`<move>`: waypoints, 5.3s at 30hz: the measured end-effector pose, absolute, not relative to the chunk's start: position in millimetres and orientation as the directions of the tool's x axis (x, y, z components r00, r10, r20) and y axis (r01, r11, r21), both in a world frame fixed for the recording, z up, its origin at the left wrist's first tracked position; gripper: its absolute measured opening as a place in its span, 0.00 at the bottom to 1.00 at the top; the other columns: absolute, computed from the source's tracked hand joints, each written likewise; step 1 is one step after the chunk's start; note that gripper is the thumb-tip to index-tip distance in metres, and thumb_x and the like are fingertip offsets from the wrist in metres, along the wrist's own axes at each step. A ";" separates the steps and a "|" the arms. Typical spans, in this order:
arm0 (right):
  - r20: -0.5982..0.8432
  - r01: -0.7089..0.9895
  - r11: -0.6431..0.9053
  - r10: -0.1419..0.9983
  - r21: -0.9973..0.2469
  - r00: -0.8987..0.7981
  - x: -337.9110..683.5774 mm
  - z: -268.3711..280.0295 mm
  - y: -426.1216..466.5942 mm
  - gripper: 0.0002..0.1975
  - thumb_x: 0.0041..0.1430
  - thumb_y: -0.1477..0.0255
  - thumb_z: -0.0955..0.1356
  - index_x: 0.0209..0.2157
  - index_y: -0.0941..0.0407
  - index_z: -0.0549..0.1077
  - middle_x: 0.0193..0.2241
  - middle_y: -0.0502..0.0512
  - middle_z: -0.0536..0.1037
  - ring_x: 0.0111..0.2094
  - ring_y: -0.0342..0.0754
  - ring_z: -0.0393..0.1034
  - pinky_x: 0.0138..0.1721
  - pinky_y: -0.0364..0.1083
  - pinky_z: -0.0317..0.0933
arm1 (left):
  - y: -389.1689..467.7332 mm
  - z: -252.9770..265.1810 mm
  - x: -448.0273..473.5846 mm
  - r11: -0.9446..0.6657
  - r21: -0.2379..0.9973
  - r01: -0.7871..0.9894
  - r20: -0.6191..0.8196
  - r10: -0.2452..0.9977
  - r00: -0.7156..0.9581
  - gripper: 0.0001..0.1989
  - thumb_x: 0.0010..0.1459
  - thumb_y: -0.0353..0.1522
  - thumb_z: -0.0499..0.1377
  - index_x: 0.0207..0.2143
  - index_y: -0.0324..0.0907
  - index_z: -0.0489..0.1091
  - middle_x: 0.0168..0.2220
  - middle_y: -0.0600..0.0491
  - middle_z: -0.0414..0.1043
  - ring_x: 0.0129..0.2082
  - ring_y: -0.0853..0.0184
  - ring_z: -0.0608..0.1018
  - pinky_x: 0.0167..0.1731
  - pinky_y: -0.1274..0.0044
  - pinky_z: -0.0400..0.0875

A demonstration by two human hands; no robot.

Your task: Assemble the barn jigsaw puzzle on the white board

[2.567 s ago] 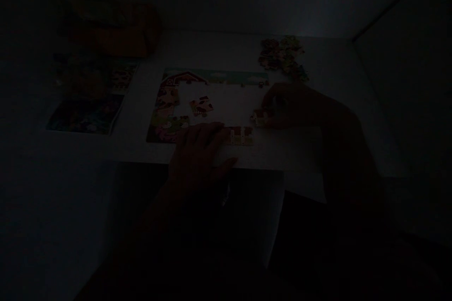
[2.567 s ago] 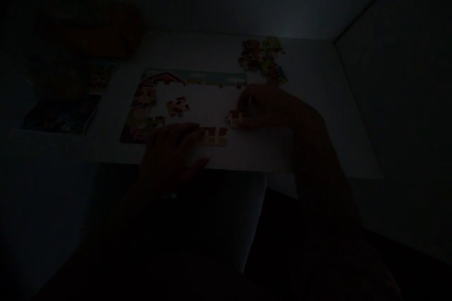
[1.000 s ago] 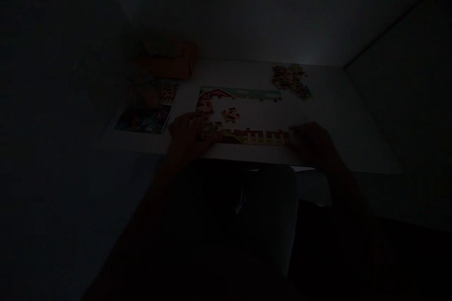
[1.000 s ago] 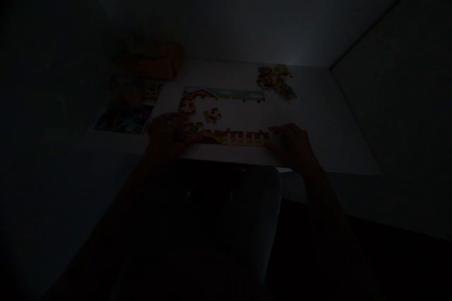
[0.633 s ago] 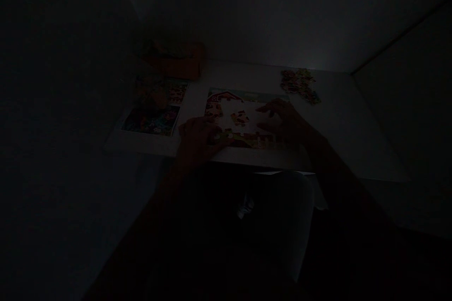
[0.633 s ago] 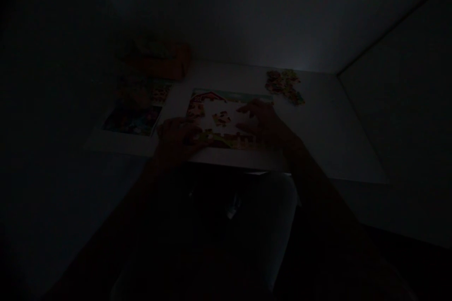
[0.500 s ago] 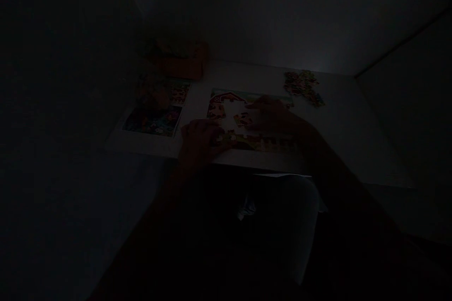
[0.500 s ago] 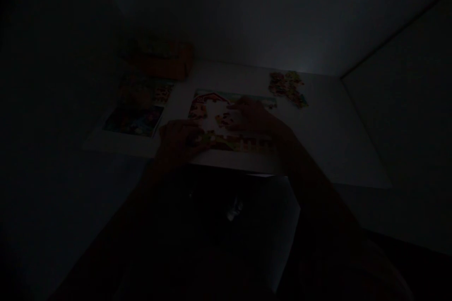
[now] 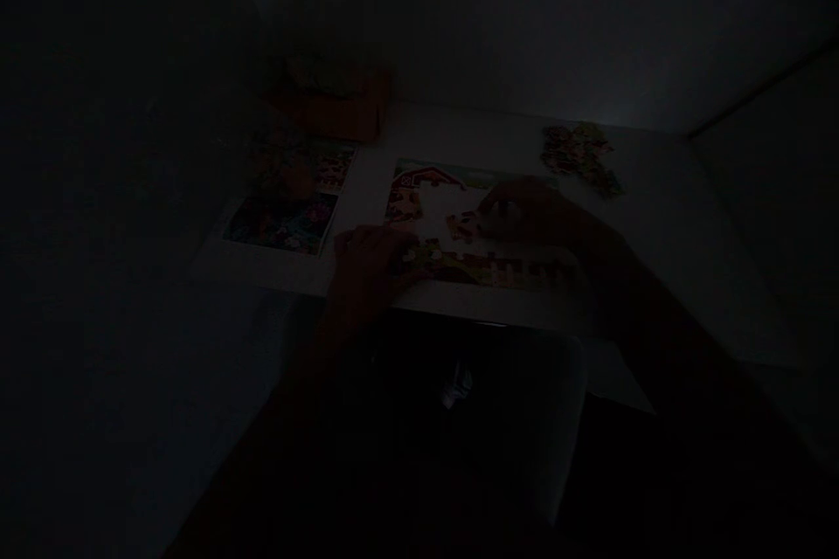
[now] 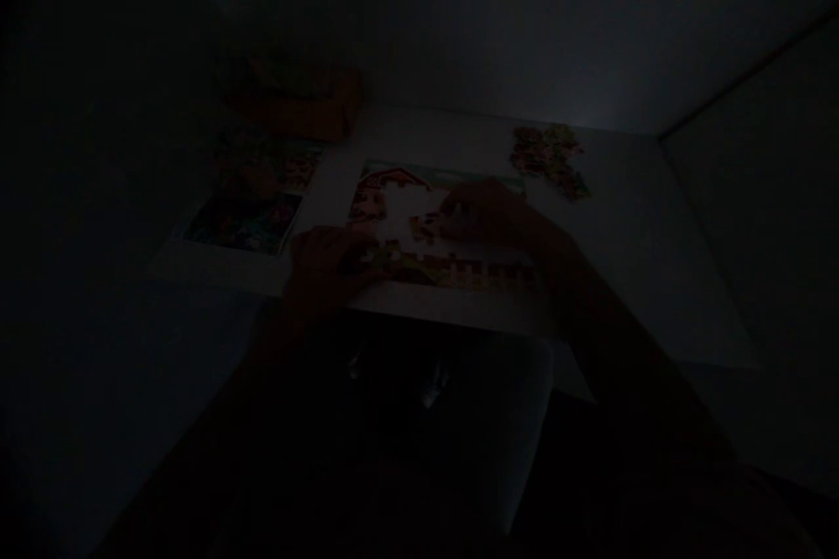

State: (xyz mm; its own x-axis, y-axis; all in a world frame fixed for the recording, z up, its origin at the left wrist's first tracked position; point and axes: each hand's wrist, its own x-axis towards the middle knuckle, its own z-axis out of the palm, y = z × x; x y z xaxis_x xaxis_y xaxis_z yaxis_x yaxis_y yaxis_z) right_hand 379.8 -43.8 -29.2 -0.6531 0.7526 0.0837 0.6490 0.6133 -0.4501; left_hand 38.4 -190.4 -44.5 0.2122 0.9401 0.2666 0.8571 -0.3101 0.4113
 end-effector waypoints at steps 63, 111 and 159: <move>0.551 0.612 0.678 0.717 -0.407 -0.427 415.3 -49.5 -30.0 0.23 0.65 0.50 0.79 0.56 0.46 0.83 0.43 0.61 0.81 0.38 0.60 0.76 0.44 0.63 0.74 | -115.9 -52.0 15.8 -0.184 0.762 0.621 0.301 0.950 -0.088 0.13 0.68 0.36 0.75 0.52 0.47 0.79 0.49 0.51 0.86 0.45 0.60 0.86 0.47 0.68 0.82; 0.559 0.633 0.661 0.725 -0.402 -0.403 422.0 -49.3 -26.3 0.21 0.67 0.52 0.78 0.55 0.46 0.84 0.44 0.60 0.82 0.41 0.61 0.77 0.49 0.65 0.76 | -112.0 -47.1 4.7 -0.159 0.834 0.529 0.276 0.950 -0.149 0.24 0.69 0.43 0.70 0.63 0.48 0.83 0.41 0.51 0.87 0.43 0.59 0.88 0.45 0.69 0.83; 0.532 0.628 0.643 0.749 -0.439 -0.395 422.5 -54.4 -24.0 0.25 0.70 0.47 0.76 0.57 0.49 0.83 0.45 0.63 0.81 0.41 0.59 0.75 0.49 0.62 0.73 | -114.1 -43.0 8.4 -0.149 0.865 0.479 0.249 0.957 -0.152 0.22 0.68 0.44 0.72 0.60 0.47 0.82 0.43 0.50 0.90 0.44 0.59 0.90 0.43 0.71 0.83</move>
